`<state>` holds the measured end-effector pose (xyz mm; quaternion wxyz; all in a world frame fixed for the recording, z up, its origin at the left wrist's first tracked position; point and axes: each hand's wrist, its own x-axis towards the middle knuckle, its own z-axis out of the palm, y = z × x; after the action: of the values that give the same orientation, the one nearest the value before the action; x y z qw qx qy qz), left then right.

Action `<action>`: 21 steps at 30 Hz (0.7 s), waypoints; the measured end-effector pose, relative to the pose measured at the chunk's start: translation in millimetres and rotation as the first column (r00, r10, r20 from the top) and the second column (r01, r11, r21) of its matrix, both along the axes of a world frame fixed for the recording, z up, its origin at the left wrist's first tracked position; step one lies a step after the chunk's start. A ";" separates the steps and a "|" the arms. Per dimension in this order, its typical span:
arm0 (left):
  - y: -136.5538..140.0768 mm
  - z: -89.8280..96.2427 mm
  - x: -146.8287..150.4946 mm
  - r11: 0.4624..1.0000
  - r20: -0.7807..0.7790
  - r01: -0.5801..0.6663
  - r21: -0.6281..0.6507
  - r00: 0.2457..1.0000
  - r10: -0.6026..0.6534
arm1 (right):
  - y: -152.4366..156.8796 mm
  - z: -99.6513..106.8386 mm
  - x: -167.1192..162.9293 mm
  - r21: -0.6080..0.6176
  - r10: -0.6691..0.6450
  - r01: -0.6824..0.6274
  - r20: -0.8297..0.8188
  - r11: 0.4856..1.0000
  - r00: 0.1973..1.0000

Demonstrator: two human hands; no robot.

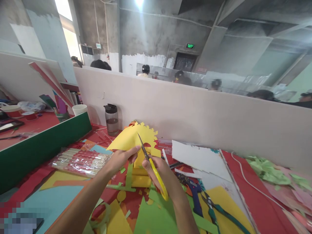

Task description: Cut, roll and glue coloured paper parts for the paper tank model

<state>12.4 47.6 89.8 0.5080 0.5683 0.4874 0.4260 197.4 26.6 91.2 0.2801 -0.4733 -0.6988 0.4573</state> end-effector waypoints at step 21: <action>-1.0 -23.3 41.4 0.932 0.375 -0.345 0.113 0.884 0.281 | 9.3 -18.8 -9.6 0.042 0.008 -0.004 -0.099 0.999 0.995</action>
<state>53.8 46.6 66.4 0.4588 0.4390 0.4344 0.6388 187.9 35.9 72.4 0.3228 -0.4421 -0.6949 0.4663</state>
